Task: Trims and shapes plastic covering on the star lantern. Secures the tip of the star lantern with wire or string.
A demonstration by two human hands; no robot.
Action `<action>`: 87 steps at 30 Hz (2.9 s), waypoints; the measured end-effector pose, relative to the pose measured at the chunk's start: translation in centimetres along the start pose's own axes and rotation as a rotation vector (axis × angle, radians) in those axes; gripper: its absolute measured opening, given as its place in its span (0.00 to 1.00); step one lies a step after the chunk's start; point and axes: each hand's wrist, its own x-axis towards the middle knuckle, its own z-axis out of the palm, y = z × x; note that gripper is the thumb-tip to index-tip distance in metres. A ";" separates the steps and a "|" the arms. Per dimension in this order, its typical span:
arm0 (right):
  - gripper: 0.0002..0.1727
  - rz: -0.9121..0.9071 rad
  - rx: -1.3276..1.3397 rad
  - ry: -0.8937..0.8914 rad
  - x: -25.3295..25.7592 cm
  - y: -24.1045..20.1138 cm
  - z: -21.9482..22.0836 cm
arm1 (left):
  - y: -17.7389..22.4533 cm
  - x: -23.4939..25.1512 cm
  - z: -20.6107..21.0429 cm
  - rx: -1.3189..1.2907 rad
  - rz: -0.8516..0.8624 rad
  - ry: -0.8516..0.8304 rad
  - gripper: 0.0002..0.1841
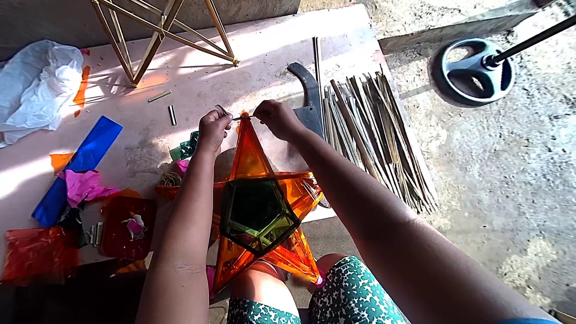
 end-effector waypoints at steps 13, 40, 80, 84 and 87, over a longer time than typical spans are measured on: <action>0.11 0.073 -0.091 0.001 0.1 0.4 -0.2 | 0.6 -0.1 1.0 -0.512 -0.391 0.162 0.04; 0.13 0.045 -0.138 -0.038 -1.2 0.5 0.1 | 0.3 -1.6 2.4 -0.608 -0.408 0.224 0.06; 0.14 0.151 -0.129 -0.006 2.9 0.2 -0.5 | -0.2 4.3 2.8 -0.177 -0.474 0.077 0.09; 0.17 0.133 -0.058 0.039 3.3 -0.9 -0.5 | -0.3 5.1 3.4 -0.133 -0.489 0.063 0.06; 0.20 0.127 -0.042 0.052 3.6 -1.5 -0.4 | -0.4 5.3 3.3 -0.111 -0.471 0.045 0.05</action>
